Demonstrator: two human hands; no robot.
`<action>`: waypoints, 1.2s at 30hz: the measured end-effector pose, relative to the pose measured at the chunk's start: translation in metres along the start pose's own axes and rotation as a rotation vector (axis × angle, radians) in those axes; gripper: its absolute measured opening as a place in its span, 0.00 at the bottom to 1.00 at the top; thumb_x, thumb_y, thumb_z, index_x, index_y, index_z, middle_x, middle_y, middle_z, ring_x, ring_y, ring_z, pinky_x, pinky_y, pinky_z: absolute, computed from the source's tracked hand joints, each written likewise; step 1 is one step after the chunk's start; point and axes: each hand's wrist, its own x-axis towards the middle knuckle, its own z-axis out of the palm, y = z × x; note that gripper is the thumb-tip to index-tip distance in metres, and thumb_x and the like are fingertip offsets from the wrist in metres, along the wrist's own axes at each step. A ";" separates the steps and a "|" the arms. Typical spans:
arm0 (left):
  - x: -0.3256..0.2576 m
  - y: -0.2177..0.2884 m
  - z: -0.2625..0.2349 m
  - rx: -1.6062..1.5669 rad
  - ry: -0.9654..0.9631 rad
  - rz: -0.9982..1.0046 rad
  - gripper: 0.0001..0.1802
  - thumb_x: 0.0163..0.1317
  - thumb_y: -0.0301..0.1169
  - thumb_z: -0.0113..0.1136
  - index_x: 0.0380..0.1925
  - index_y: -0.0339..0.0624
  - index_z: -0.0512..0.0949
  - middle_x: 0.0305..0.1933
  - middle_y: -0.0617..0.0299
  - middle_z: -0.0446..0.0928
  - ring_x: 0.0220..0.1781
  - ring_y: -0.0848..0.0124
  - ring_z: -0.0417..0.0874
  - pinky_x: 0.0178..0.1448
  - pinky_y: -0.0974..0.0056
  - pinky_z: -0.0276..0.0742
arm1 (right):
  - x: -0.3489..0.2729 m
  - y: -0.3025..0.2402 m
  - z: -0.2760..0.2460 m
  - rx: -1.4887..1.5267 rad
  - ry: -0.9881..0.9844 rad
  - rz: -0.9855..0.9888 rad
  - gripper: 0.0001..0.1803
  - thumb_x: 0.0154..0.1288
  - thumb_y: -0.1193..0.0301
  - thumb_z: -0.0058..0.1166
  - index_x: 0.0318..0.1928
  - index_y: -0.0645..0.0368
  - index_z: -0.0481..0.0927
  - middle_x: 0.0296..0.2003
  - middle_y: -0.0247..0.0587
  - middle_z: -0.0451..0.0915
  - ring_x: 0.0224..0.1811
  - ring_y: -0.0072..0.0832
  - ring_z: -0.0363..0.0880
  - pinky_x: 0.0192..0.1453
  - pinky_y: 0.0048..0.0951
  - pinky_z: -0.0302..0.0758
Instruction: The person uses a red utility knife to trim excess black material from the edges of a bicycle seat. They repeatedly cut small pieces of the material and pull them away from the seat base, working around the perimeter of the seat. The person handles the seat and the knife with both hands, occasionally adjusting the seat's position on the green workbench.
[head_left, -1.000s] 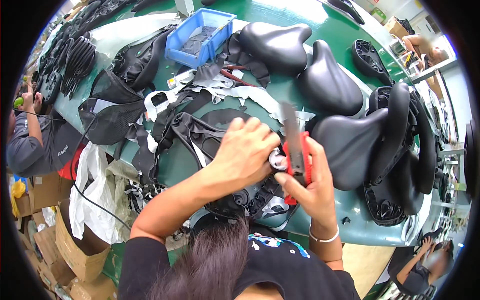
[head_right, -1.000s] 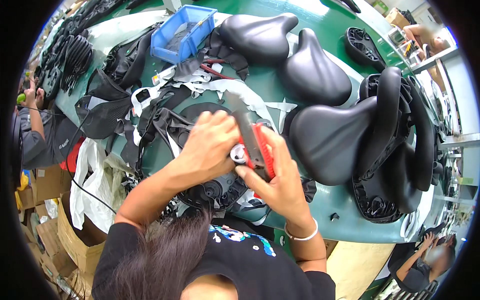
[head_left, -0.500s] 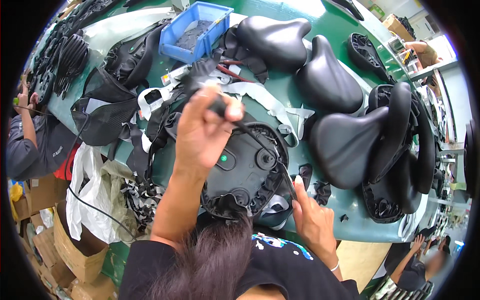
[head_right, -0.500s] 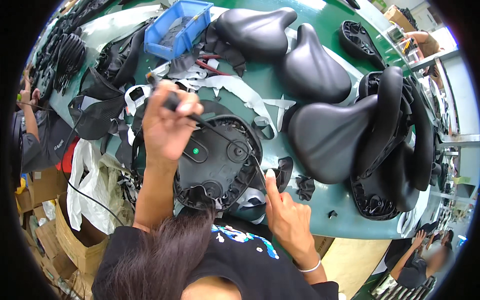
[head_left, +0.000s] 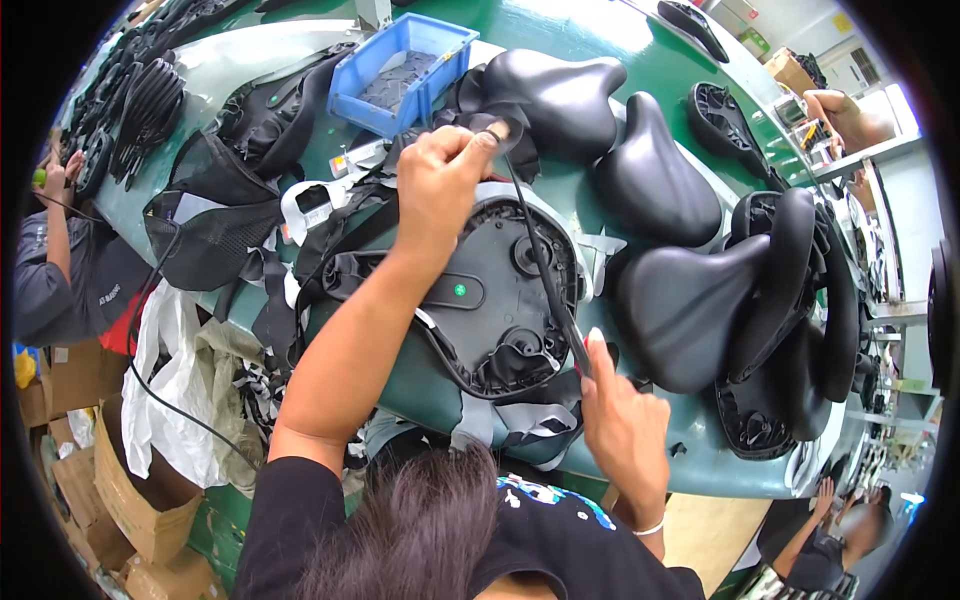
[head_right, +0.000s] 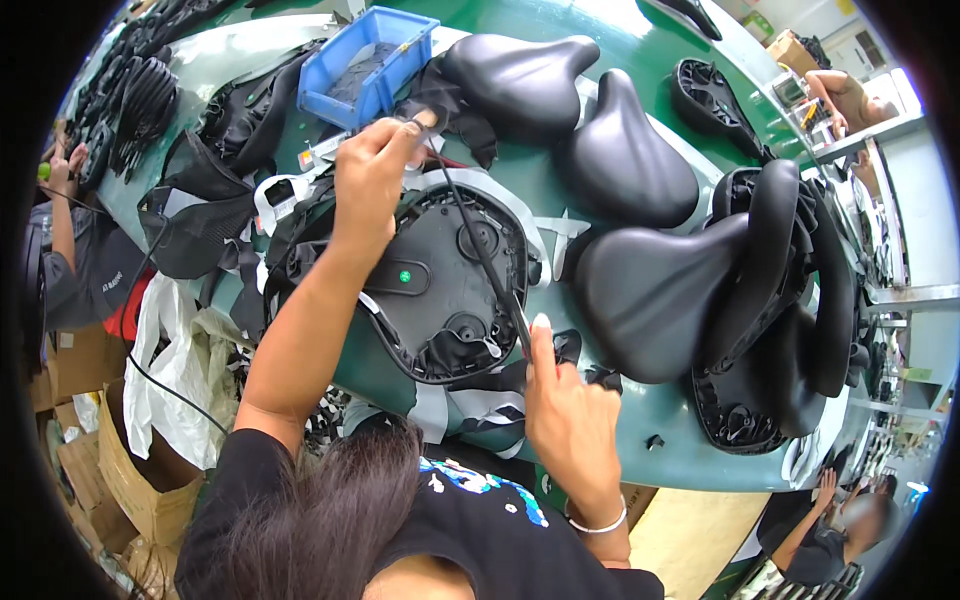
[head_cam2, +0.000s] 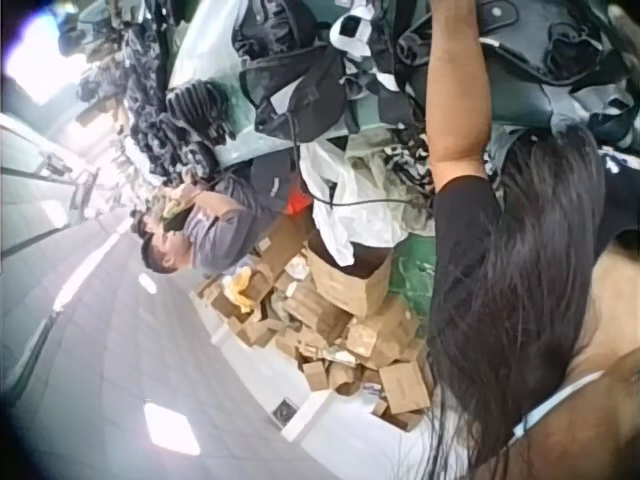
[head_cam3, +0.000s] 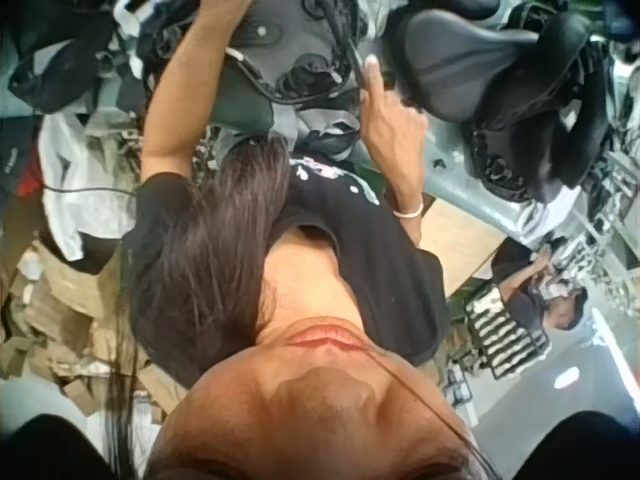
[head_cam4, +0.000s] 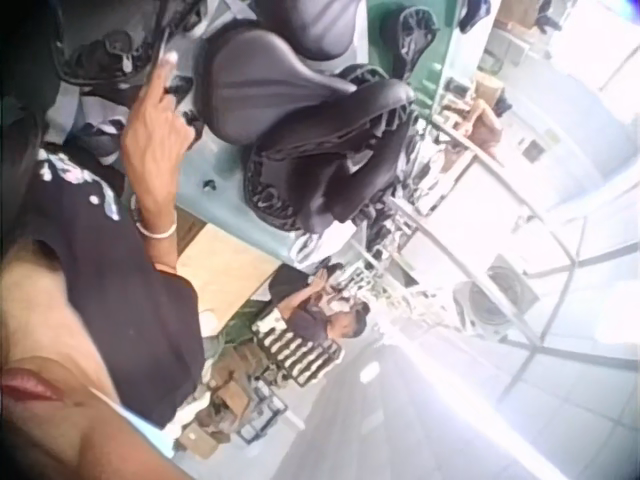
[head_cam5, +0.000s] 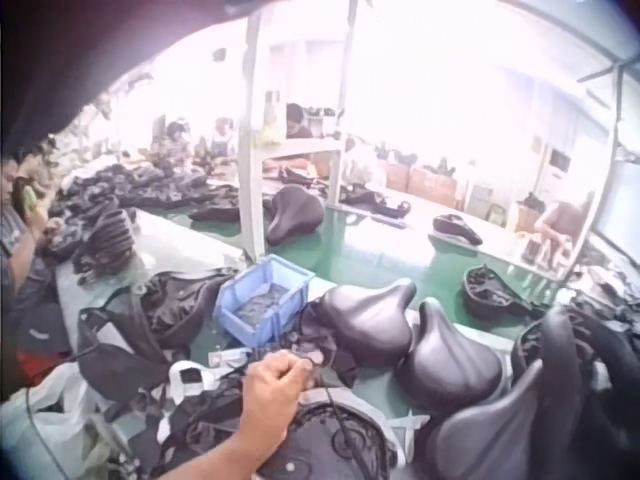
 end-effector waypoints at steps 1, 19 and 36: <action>0.005 -0.010 -0.005 -0.208 -0.177 -0.128 0.18 0.66 0.41 0.58 0.22 0.39 0.78 0.32 0.64 0.79 0.42 0.75 0.73 0.49 0.71 0.62 | 0.005 0.004 -0.002 0.039 0.008 -0.012 0.30 0.61 0.70 0.54 0.66 0.46 0.68 0.18 0.42 0.75 0.18 0.43 0.75 0.24 0.42 0.68; -0.010 0.066 -0.111 -0.693 -0.160 0.167 0.18 0.69 0.38 0.45 0.33 0.37 0.78 0.25 0.59 0.77 0.30 0.69 0.77 0.39 0.61 0.69 | 0.014 0.042 -0.046 -0.180 -0.163 -0.190 0.29 0.61 0.70 0.55 0.65 0.47 0.70 0.17 0.38 0.70 0.15 0.38 0.69 0.22 0.38 0.63; 0.011 0.051 -0.019 -0.659 0.073 0.153 0.20 0.72 0.43 0.46 0.30 0.39 0.75 0.20 0.62 0.74 0.22 0.73 0.77 0.28 0.69 0.71 | -0.017 0.024 -0.028 0.140 -0.115 -0.071 0.31 0.62 0.69 0.55 0.67 0.53 0.65 0.24 0.45 0.80 0.19 0.42 0.77 0.23 0.40 0.70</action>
